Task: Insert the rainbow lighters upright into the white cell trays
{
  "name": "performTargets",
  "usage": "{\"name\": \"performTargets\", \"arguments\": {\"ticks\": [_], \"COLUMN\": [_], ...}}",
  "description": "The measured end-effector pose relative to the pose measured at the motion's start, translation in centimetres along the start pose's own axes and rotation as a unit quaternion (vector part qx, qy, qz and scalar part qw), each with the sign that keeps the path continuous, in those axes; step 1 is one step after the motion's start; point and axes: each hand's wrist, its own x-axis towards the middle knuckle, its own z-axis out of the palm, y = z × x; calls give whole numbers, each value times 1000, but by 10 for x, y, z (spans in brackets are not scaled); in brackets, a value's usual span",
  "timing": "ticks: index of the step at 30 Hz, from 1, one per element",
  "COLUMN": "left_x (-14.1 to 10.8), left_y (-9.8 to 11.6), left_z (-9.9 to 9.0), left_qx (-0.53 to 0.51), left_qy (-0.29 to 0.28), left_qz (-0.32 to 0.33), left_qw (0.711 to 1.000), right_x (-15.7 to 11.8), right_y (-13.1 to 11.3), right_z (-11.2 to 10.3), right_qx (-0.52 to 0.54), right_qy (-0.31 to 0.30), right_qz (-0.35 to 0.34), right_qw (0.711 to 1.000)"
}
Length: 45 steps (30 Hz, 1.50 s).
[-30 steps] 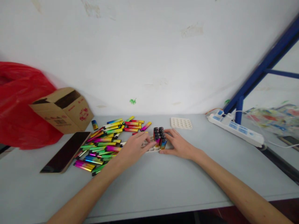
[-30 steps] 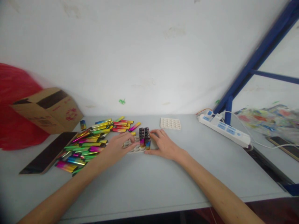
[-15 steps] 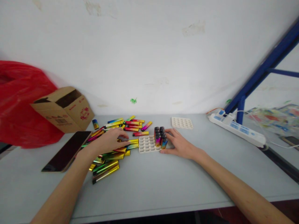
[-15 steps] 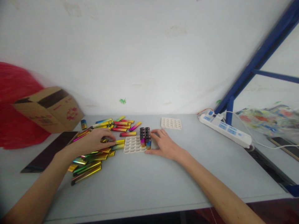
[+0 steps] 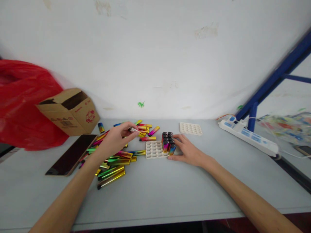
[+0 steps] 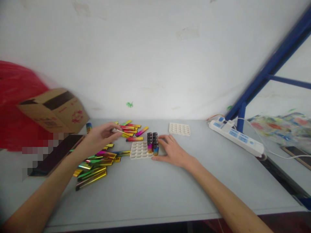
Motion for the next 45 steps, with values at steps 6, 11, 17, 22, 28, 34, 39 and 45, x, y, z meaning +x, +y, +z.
{"name": "performTargets", "arguments": {"ticks": [6,11,17,22,28,34,39,45], "left_x": [-2,-9,-7,-8,-9,-8,-9,-10], "left_y": [19,28,25,30,31,25,25,31], "left_z": [25,46,62,63,64,67,68,69], "left_qx": [-286,-379,-441,-453,-469,-477,-477,-462], "left_qy": [26,-89,-140,-166,-168,-142,-119,-99], "left_qz": [-62,-76,-165,-179,-172,-161,-171,-169], "left_qw": [956,918,871,857,850,852,854,865], "right_x": [1,1,0,1,1,0,0,0], "right_y": [-1,-1,0,-1,-1,1,1,-2], "right_z": [0,0,0,0,0,1,1,-1], "right_qx": [3,8,4,6,8,6,5,2], "right_qy": [2,2,1,5,7,4,3,3], "right_qz": [1,-1,0,-5,-6,-3,-2,0], "right_qw": [1000,1000,1000,1000,1000,1000,1000,1000]}}
